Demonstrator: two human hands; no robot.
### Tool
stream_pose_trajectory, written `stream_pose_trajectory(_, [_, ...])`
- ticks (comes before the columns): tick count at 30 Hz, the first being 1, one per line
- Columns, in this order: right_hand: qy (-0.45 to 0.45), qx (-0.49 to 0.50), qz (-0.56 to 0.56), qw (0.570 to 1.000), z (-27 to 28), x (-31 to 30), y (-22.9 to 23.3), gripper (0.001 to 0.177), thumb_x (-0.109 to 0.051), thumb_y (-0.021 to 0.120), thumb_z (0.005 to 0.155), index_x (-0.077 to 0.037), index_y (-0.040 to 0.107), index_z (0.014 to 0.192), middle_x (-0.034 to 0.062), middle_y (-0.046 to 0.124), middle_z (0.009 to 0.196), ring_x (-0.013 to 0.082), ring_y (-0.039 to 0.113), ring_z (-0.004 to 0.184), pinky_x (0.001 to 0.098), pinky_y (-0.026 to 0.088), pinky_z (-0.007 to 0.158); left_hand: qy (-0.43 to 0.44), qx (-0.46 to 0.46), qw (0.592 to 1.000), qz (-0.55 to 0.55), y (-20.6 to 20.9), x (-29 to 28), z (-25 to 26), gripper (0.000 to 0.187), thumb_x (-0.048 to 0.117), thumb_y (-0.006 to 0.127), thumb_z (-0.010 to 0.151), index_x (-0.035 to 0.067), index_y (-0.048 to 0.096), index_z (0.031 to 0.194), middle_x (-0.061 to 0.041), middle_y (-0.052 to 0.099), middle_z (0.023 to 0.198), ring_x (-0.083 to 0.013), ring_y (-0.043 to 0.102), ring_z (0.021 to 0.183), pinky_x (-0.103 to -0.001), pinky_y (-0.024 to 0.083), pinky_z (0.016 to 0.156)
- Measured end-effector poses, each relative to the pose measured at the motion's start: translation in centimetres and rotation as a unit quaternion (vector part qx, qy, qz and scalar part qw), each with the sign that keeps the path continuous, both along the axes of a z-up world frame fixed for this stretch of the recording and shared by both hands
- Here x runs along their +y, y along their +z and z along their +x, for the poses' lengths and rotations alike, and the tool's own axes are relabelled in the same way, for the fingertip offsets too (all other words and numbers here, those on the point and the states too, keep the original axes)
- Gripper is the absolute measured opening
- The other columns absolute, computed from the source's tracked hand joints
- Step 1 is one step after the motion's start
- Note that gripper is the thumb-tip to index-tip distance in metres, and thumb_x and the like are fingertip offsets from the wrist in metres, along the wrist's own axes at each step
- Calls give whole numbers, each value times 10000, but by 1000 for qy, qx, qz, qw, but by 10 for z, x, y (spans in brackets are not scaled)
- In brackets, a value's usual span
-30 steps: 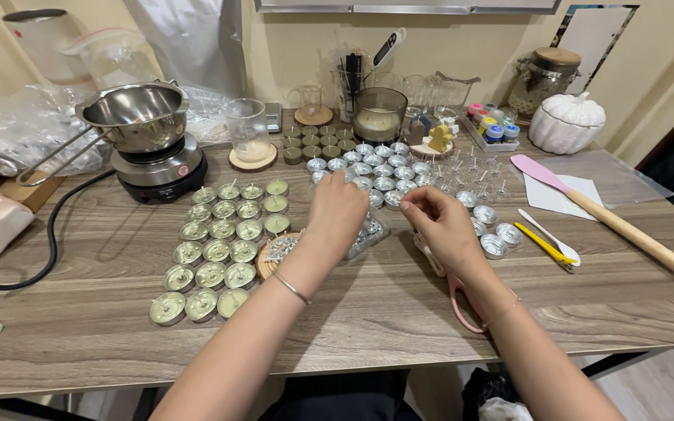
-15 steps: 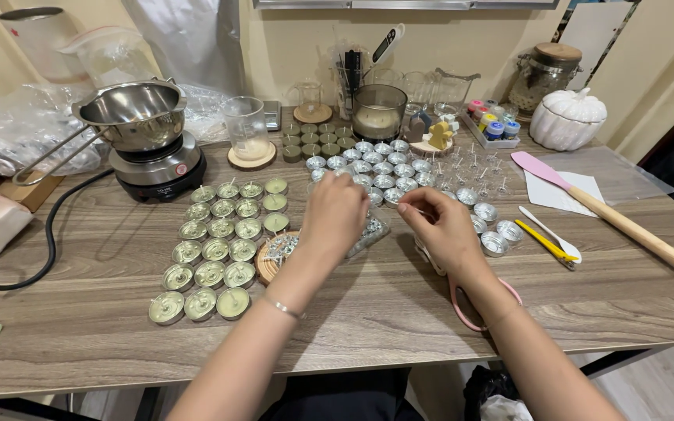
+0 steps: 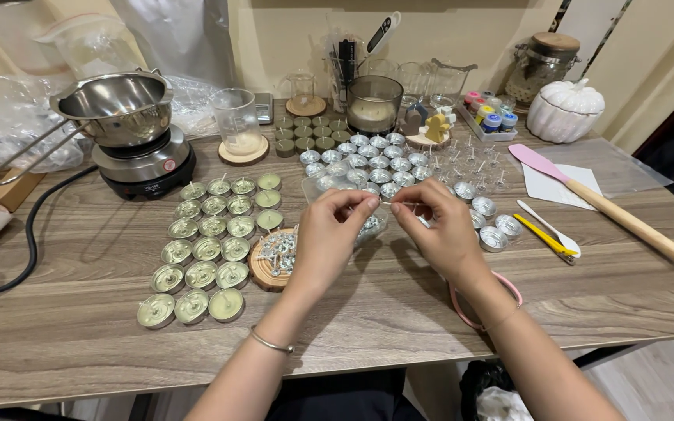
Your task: Attaching metal sustainers to candle wicks and trimming them with scissors.
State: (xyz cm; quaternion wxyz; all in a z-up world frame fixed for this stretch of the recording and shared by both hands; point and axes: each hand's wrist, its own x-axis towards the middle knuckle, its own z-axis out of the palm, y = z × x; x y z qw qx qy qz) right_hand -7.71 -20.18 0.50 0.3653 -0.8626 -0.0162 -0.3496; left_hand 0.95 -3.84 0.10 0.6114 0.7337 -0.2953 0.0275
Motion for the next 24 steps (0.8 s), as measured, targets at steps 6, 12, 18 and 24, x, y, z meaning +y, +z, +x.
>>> stream_pose_trajectory(6, [-10,-2,-42,999,-1,3,-1,128,-142,733,915,-45,737,998,52,670,894,140,669,789,277,522,684,-6,-7,1000,7,0,2,-6,215,261,756,889,91,824,1002,-20,671,797,-105,579,631,-277,495,605])
stream_pose_trajectory(12, [-15,1,-48,999,-1,1,0,124,-140,732,919,-47,736,1000,50,667,894,140,674,796,275,520,685,-31,-7,999,-15,2,5,-9,194,227,763,890,77,819,1000,-6,695,834,-85,617,682,-253,521,637])
stream_pose_trajectory(18, [11,-14,-40,999,-1,1,-2,129,-138,726,931,-36,748,1005,43,682,917,131,633,788,268,499,698,-98,87,988,-80,-11,3,-3,195,164,785,880,40,800,1030,0,765,873,-45,657,755,-213,550,692])
stream_pose_trajectory(24, [29,24,11,999,-1,-2,-4,154,-156,726,936,-22,749,1010,32,660,879,101,590,749,259,487,687,-111,102,985,-84,-9,6,-6,195,164,789,874,34,793,1019,-24,789,883,-58,710,795,-221,581,731])
